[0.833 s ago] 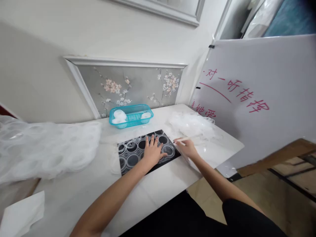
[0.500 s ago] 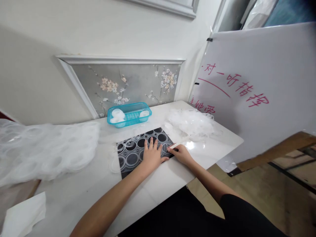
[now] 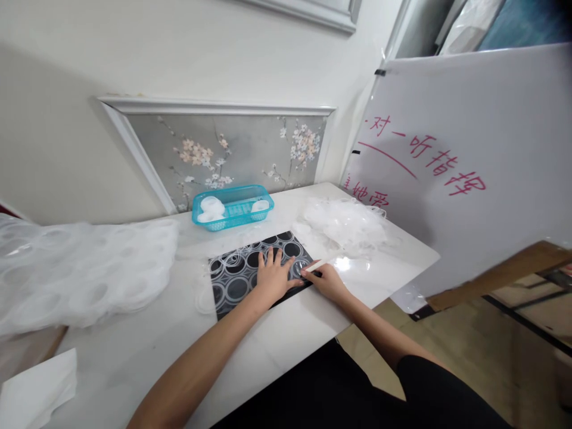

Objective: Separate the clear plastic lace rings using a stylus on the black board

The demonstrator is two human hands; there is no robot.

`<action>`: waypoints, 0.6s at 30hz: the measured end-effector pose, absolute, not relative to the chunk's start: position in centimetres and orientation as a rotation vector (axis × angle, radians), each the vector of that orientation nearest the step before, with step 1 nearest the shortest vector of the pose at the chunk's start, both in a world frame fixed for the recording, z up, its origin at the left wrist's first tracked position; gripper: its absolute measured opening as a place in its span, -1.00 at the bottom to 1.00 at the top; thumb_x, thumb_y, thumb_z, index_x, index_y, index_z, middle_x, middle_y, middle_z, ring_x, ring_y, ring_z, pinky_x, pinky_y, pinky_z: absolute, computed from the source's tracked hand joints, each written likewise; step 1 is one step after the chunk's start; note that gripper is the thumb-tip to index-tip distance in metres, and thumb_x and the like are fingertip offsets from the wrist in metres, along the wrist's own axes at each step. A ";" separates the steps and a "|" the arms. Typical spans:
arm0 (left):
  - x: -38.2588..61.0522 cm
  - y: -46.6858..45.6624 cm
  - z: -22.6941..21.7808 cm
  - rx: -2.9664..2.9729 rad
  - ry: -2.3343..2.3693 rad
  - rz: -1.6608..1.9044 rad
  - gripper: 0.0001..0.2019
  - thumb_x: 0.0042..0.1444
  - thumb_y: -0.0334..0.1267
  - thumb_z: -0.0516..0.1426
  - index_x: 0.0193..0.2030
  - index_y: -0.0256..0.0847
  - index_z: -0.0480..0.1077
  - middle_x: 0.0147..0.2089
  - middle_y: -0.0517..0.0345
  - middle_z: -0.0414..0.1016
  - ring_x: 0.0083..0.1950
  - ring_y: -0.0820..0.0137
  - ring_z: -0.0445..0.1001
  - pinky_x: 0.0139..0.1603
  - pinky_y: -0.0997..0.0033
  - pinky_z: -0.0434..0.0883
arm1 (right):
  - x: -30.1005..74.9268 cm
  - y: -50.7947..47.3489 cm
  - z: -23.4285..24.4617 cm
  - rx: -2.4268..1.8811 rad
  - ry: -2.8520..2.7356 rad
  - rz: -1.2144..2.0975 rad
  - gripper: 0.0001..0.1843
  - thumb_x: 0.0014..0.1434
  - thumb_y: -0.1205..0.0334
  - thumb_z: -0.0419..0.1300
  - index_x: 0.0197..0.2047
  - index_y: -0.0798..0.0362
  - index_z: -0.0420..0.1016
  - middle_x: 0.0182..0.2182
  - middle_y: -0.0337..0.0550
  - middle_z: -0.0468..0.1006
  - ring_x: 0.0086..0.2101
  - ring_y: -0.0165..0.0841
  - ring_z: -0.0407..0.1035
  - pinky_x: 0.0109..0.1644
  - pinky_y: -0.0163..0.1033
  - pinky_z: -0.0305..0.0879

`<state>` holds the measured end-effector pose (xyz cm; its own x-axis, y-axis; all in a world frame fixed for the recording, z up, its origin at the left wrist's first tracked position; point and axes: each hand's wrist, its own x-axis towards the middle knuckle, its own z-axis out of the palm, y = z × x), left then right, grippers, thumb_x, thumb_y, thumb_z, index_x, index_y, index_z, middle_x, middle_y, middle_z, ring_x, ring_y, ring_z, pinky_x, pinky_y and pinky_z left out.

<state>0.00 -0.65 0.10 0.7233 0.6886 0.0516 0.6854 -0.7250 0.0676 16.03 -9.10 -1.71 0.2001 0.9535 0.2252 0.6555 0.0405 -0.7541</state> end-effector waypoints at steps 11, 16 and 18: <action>0.6 0.4 0.9 2.745 1.054 -0.234 -0.23 0.02 0.36 -0.09 0.35 0.13 -0.06 0.43 -0.01 -0.20 0.40 -0.12 -0.39 0.23 -0.33 -0.41 | 15.2 -10.1 -2.7 -1.606 -2.056 -0.161 -0.70 0.12 0.43 0.10 -0.21 -0.13 0.55 -0.33 -0.21 0.63 0.02 -0.15 0.27 0.21 0.06 -0.06; 0.8 0.4 1.1 2.698 1.028 -0.244 -0.22 0.02 0.38 -0.12 0.35 0.14 -0.08 0.44 -0.01 -0.28 0.39 -0.11 -0.48 0.18 -0.39 -0.47 | 18.2 -6.7 -0.3 -1.740 -1.919 -0.257 -0.74 0.16 0.36 0.06 -0.29 -0.06 0.58 -0.31 -0.18 0.63 -0.11 -0.14 0.31 0.06 0.00 0.07; 0.9 0.5 1.3 2.674 1.034 -0.276 -0.18 -0.03 0.40 -0.09 0.35 0.14 -0.09 0.44 -0.01 -0.30 0.39 -0.12 -0.50 0.16 -0.41 -0.49 | 19.7 -5.0 1.2 -1.833 -1.628 -0.336 -0.72 0.19 0.30 0.02 -0.28 0.02 0.58 -0.31 -0.08 0.62 -0.14 -0.12 0.34 0.01 -0.01 0.12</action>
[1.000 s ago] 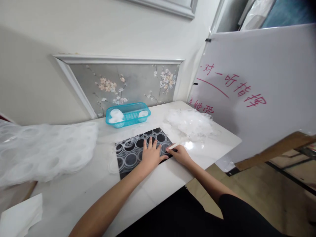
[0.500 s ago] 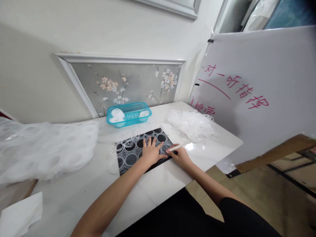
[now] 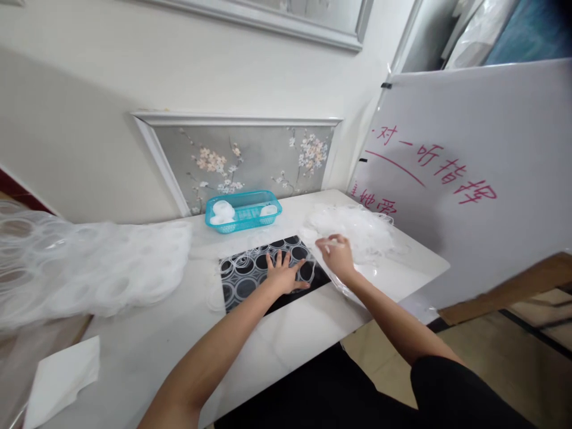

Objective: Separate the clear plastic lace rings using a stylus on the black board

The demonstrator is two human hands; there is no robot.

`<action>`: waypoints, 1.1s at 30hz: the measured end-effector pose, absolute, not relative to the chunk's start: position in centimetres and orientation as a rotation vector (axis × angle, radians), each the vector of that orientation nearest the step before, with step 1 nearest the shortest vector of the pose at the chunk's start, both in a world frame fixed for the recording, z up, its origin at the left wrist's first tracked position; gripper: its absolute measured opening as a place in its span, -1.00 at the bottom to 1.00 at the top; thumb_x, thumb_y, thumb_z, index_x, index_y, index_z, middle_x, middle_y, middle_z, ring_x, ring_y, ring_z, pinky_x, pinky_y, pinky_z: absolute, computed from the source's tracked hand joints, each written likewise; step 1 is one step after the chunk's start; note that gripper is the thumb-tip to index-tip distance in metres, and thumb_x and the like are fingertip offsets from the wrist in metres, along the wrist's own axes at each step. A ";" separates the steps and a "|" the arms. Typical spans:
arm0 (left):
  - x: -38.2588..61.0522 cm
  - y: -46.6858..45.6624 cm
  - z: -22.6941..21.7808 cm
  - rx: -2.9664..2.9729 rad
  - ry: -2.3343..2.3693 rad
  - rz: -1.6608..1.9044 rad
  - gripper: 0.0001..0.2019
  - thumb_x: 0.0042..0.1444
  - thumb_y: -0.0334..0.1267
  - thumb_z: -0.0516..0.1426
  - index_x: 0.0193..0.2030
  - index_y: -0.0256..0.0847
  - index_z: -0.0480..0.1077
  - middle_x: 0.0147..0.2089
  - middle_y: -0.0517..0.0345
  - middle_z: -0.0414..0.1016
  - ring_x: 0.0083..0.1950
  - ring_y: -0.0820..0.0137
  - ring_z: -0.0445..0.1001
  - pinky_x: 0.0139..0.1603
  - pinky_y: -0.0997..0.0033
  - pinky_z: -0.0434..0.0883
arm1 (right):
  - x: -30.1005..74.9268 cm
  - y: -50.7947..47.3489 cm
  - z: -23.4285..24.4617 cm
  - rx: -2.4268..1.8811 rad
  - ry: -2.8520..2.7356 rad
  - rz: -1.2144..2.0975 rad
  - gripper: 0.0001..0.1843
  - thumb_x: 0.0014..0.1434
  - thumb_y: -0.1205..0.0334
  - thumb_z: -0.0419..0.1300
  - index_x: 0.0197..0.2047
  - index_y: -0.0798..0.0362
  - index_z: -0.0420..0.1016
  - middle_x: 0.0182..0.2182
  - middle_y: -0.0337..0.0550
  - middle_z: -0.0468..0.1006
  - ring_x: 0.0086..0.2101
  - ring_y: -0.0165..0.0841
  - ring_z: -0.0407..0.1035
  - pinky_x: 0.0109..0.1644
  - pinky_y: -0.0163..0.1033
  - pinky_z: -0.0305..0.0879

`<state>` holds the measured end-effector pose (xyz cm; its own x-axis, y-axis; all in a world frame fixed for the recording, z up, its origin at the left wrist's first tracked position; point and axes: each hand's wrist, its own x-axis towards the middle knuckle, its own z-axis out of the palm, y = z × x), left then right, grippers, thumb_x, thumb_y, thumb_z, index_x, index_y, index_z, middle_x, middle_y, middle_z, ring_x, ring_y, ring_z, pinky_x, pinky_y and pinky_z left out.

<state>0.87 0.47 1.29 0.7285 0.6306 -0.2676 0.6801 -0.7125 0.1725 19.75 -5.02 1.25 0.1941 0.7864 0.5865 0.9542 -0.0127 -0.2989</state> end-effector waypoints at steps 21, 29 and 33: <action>-6.9 0.8 0.9 2.575 1.115 -0.062 -0.33 0.04 0.31 -0.04 0.29 0.20 0.08 0.43 0.05 -0.22 0.40 -0.04 -0.51 0.22 -0.33 -0.42 | 10.2 -7.4 -1.5 -1.449 -1.687 0.498 -0.84 0.15 0.20 0.17 -0.33 0.01 0.59 -0.33 -0.12 0.60 -0.24 -0.23 0.45 -0.10 -0.16 0.33; -7.2 1.1 0.7 2.597 1.115 -0.113 -0.26 -0.01 0.37 -0.05 0.31 0.24 0.00 0.44 0.06 -0.32 0.39 -0.05 -0.56 0.21 -0.33 -0.44 | 10.0 -7.7 -2.3 -1.551 -1.780 0.327 -0.81 0.18 0.22 0.13 -0.28 -0.03 0.59 -0.23 -0.11 0.61 0.01 -0.12 0.32 0.06 0.01 0.24; -7.2 1.2 0.5 2.611 1.130 -0.135 -0.24 -0.01 0.39 -0.07 0.32 0.22 -0.02 0.44 0.06 -0.34 0.39 -0.05 -0.56 0.20 -0.34 -0.47 | 9.8 -8.0 -2.3 -1.607 -1.829 0.189 -0.80 0.19 0.23 0.13 -0.27 -0.07 0.61 -0.23 -0.12 0.61 0.00 -0.11 0.33 0.10 0.07 0.15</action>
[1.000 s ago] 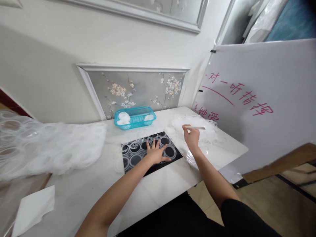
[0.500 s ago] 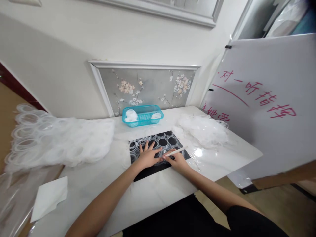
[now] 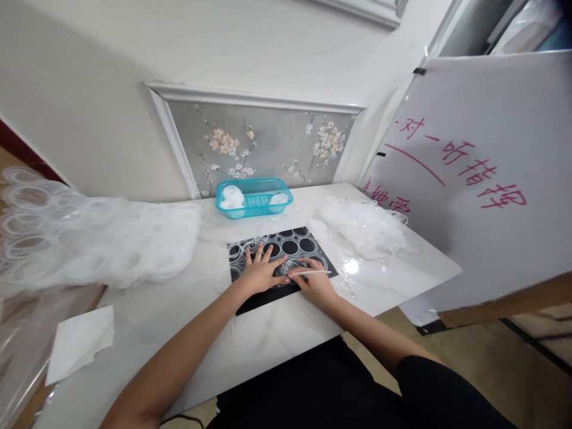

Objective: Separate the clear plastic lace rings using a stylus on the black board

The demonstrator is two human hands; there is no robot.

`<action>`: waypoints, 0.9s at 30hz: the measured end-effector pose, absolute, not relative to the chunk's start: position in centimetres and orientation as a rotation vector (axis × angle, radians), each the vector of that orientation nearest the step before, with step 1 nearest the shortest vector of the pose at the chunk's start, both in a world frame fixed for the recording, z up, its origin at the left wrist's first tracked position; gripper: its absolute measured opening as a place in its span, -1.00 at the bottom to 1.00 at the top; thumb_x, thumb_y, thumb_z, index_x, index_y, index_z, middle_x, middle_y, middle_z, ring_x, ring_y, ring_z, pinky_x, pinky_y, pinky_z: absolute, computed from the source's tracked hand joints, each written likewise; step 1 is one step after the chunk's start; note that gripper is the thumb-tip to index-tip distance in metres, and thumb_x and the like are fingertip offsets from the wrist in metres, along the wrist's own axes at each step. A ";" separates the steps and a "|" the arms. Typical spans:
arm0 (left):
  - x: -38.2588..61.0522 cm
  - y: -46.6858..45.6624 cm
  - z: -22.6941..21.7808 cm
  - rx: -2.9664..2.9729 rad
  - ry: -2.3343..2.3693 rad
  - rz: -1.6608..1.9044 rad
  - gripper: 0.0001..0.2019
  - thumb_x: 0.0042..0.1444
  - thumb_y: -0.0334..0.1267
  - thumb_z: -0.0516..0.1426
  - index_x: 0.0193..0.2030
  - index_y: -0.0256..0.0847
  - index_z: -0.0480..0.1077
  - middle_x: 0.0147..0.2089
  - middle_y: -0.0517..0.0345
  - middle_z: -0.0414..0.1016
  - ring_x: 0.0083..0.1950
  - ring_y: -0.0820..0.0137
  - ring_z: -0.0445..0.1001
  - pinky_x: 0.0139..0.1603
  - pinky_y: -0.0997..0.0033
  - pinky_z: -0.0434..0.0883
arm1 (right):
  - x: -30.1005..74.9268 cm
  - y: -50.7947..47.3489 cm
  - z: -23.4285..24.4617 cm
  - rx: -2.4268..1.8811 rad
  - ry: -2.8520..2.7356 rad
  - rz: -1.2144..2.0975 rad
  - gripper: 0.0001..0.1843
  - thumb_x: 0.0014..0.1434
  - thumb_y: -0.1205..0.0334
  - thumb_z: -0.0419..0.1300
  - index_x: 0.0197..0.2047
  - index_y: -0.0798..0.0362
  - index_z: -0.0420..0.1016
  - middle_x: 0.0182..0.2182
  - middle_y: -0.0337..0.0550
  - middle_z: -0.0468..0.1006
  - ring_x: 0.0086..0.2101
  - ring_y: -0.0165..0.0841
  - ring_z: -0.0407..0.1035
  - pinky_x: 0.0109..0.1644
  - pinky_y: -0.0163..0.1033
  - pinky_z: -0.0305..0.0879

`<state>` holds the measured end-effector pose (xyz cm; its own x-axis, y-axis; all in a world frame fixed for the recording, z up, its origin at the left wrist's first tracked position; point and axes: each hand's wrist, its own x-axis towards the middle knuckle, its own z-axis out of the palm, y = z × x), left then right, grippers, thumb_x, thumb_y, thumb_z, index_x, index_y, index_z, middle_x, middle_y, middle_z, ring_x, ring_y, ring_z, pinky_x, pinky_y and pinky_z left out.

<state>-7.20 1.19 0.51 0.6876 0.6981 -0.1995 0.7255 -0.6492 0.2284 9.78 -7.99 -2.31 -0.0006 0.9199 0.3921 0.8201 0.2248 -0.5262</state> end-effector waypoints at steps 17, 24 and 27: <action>-7.2 1.3 -0.3 2.614 1.144 -0.114 -0.24 -0.02 0.38 -0.05 0.32 0.26 -0.06 0.44 0.05 -0.32 0.39 -0.06 -0.56 0.19 -0.36 -0.46 | 10.7 -7.7 -1.7 -1.546 -1.644 0.479 -0.82 0.15 0.18 0.17 -0.29 -0.02 0.61 -0.27 -0.14 0.62 -0.07 -0.16 0.39 0.04 -0.05 0.28; -7.0 1.4 -0.1 2.607 1.136 -0.160 -0.20 -0.03 0.40 -0.07 0.33 0.22 -0.08 0.44 0.01 -0.35 0.39 -0.09 -0.56 0.18 -0.37 -0.47 | 9.9 -8.4 -2.8 -1.603 -1.853 0.077 -0.80 0.20 0.21 0.13 -0.28 -0.07 0.60 -0.27 -0.17 0.62 0.00 -0.17 0.32 0.12 -0.01 0.14; -6.7 1.5 0.2 2.601 1.136 -0.206 -0.18 -0.04 0.41 -0.07 0.34 0.20 -0.12 0.44 0.00 -0.36 0.38 -0.13 -0.55 0.16 -0.40 -0.48 | 10.7 -7.6 -2.2 -1.539 -2.029 -0.076 -0.77 0.21 0.29 0.10 -0.26 -0.12 0.59 -0.30 -0.23 0.63 0.01 -0.19 0.31 0.15 0.00 0.05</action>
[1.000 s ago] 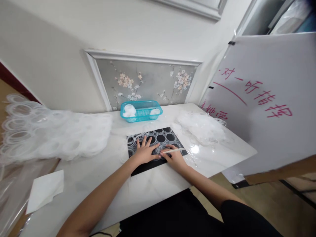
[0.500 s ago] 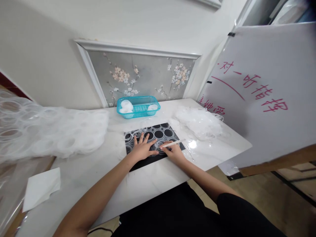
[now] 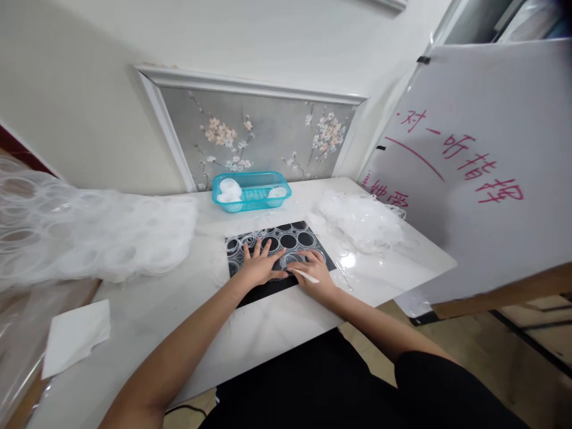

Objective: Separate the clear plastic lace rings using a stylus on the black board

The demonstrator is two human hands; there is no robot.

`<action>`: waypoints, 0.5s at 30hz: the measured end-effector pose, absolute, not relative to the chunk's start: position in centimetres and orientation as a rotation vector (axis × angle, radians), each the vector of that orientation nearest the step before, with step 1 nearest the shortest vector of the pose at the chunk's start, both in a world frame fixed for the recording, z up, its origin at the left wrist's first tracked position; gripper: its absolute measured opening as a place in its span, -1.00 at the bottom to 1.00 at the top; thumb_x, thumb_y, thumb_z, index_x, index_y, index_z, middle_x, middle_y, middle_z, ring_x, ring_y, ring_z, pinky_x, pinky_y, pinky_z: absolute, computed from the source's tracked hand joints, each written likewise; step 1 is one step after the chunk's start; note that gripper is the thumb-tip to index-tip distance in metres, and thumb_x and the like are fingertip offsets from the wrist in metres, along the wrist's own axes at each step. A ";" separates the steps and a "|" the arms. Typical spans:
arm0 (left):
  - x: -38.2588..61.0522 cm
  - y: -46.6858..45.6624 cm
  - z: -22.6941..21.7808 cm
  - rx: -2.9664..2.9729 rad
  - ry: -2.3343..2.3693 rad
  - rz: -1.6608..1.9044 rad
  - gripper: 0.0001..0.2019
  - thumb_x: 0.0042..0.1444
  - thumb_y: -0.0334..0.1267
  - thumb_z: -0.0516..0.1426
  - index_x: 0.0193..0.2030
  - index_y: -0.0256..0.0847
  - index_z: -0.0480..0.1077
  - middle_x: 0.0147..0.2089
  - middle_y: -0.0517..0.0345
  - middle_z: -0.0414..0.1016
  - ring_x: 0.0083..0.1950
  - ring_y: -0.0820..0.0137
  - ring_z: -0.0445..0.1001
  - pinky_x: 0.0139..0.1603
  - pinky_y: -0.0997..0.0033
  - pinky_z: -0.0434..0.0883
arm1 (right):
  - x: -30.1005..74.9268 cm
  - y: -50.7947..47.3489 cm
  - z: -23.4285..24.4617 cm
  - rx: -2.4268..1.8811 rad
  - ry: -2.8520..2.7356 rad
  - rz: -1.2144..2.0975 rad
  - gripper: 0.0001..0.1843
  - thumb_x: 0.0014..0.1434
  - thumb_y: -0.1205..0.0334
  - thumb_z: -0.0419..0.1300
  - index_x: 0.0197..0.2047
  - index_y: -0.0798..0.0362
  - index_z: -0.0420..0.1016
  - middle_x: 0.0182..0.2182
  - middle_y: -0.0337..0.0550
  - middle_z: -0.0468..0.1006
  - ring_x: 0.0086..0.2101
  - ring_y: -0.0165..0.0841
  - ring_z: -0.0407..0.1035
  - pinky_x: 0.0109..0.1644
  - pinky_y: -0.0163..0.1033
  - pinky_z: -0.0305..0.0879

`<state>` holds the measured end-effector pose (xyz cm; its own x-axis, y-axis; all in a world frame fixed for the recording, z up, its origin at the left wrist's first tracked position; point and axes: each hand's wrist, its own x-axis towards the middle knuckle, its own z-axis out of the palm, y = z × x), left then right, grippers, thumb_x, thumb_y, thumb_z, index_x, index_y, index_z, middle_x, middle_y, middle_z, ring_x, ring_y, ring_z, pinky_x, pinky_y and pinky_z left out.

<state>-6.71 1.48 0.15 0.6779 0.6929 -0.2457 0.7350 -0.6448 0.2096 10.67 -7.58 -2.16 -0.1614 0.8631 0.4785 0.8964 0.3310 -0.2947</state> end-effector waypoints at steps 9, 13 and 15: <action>-6.9 1.4 0.7 2.570 1.113 -0.180 -0.19 -0.04 0.38 -0.02 0.34 0.20 -0.08 0.44 -0.01 -0.38 0.38 -0.08 -0.60 0.18 -0.35 -0.50 | 17.5 -3.8 2.7 -1.651 -1.417 -0.033 -0.72 0.18 0.15 0.09 -0.37 0.05 0.59 -0.28 -0.11 0.62 -0.16 -0.20 0.44 -0.08 -0.17 0.32; -6.9 1.4 0.4 2.586 1.090 -0.092 -0.20 -0.04 0.36 0.00 0.33 0.14 0.00 0.44 -0.01 -0.31 0.39 -0.09 -0.54 0.21 -0.33 -0.44 | 15.9 -5.6 0.6 -1.607 -1.416 0.223 -0.74 0.15 0.11 0.13 -0.35 0.06 0.60 -0.27 -0.10 0.62 -0.19 -0.19 0.47 -0.07 -0.15 0.34; -6.7 1.3 0.2 2.587 1.102 -0.047 -0.22 -0.03 0.37 -0.02 0.31 0.13 0.05 0.43 0.00 -0.23 0.40 -0.09 -0.49 0.22 -0.34 -0.41 | 14.7 -6.4 -0.6 -1.540 -1.436 0.401 -0.74 0.15 0.10 0.15 -0.33 0.06 0.59 -0.28 -0.11 0.62 -0.20 -0.20 0.48 -0.09 -0.16 0.36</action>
